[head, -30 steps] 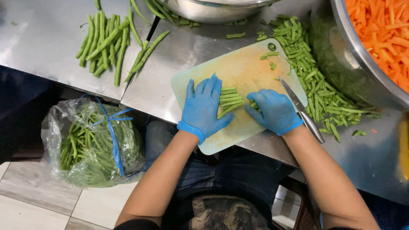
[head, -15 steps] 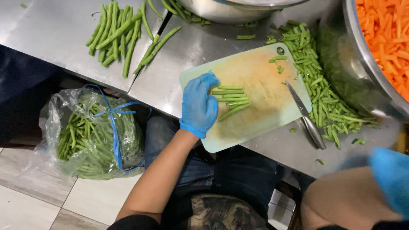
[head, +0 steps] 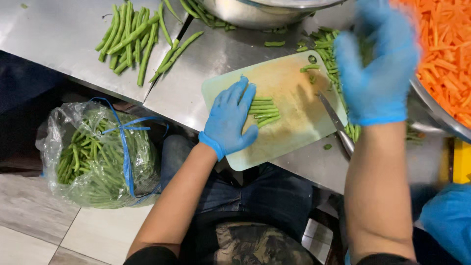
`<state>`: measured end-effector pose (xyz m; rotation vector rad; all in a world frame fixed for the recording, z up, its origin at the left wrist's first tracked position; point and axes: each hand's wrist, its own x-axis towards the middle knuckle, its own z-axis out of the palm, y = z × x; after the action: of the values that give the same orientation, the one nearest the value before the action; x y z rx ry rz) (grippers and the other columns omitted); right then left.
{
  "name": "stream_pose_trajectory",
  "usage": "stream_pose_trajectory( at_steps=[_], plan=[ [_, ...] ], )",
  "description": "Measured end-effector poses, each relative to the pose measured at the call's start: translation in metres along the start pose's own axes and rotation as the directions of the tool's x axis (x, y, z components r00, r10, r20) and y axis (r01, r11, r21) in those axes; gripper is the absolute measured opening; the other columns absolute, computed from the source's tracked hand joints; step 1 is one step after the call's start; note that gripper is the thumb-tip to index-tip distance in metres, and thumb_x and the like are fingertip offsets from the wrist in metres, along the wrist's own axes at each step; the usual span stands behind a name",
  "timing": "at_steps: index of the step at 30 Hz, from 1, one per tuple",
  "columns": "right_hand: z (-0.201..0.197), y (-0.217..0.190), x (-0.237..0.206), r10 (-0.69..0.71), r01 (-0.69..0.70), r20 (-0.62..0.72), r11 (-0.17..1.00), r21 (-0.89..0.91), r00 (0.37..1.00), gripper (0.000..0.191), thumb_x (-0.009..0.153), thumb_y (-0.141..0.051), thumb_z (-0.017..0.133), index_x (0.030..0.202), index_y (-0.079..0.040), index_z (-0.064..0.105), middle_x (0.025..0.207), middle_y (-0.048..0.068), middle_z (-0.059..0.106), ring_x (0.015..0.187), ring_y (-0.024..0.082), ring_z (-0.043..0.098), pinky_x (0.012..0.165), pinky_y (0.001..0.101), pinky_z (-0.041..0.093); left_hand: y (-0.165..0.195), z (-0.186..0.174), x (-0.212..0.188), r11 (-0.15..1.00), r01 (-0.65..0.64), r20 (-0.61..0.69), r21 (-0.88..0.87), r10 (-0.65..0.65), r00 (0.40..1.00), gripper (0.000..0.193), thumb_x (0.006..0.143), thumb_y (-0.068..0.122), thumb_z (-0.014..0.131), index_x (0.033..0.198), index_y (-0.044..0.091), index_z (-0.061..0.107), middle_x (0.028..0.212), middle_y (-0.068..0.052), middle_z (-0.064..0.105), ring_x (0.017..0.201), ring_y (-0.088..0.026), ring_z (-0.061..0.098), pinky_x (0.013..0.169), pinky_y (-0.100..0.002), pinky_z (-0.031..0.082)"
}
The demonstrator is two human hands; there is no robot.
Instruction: The person, wearing blue gloves, cuts whole green beans into short pieces with a knife on a cutting board, gathering beans by hand and pushing the cut pieces toward a pile beside the board. Cut beans accumulate in a large metal bowl while a second worker handles a bag of beans nearby.
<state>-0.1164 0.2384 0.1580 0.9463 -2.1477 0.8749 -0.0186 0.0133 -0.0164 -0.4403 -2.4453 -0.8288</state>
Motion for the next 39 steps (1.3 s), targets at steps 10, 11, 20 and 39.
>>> stream_pose_trajectory(
  at_steps=[10,11,20,39],
  plan=[
    [0.06,0.024,-0.146,0.112,-0.134,0.389,0.99,0.031,0.914,0.031,0.092,-0.014,0.072,0.122,-0.007,0.07,0.114,0.013,0.071,0.104,0.032,0.068,0.091,0.0403,0.055,0.016,0.004,-0.01,0.976,0.11,0.148,0.188,-0.138,0.979,0.1,0.072,0.049,0.08,0.149,-0.001,0.04,0.154,-0.024,0.041,0.138,-0.041,0.043,0.11,-0.051,0.036],
    [0.061,0.019,-0.143,0.099,-0.113,0.355,0.993,0.02,0.93,0.03,0.092,-0.014,0.072,0.122,-0.008,0.071,0.114,0.013,0.071,0.105,0.032,0.068,0.092,0.0409,0.055,0.014,0.005,-0.008,0.975,0.081,0.118,0.208,-0.107,0.987,0.102,0.07,0.049,0.08,0.149,-0.001,0.039,0.154,-0.024,0.041,0.137,-0.042,0.043,0.109,-0.051,0.036],
    [0.081,0.027,-0.158,0.16,-0.166,0.355,0.986,-0.013,0.921,0.046,0.084,-0.014,0.076,0.128,-0.004,0.066,0.103,0.013,0.069,0.097,0.032,0.067,0.085,0.0436,0.054,-0.001,0.012,0.014,0.963,0.02,0.268,0.27,-0.096,0.959,0.114,0.07,0.05,0.076,0.155,-0.008,0.027,0.128,-0.019,0.053,0.113,-0.036,0.052,0.091,-0.048,0.041],
    [0.078,0.016,-0.141,0.029,-0.012,0.384,0.999,-0.048,0.923,0.013,0.094,-0.012,0.072,0.105,-0.007,0.067,0.097,0.008,0.066,0.091,0.03,0.066,0.079,0.0432,0.054,-0.005,0.015,0.013,0.988,0.076,0.169,0.132,-0.098,0.981,0.116,0.068,0.044,0.075,0.156,-0.01,0.022,0.117,-0.018,0.057,0.106,-0.036,0.053,0.091,-0.047,0.04]
  ],
)
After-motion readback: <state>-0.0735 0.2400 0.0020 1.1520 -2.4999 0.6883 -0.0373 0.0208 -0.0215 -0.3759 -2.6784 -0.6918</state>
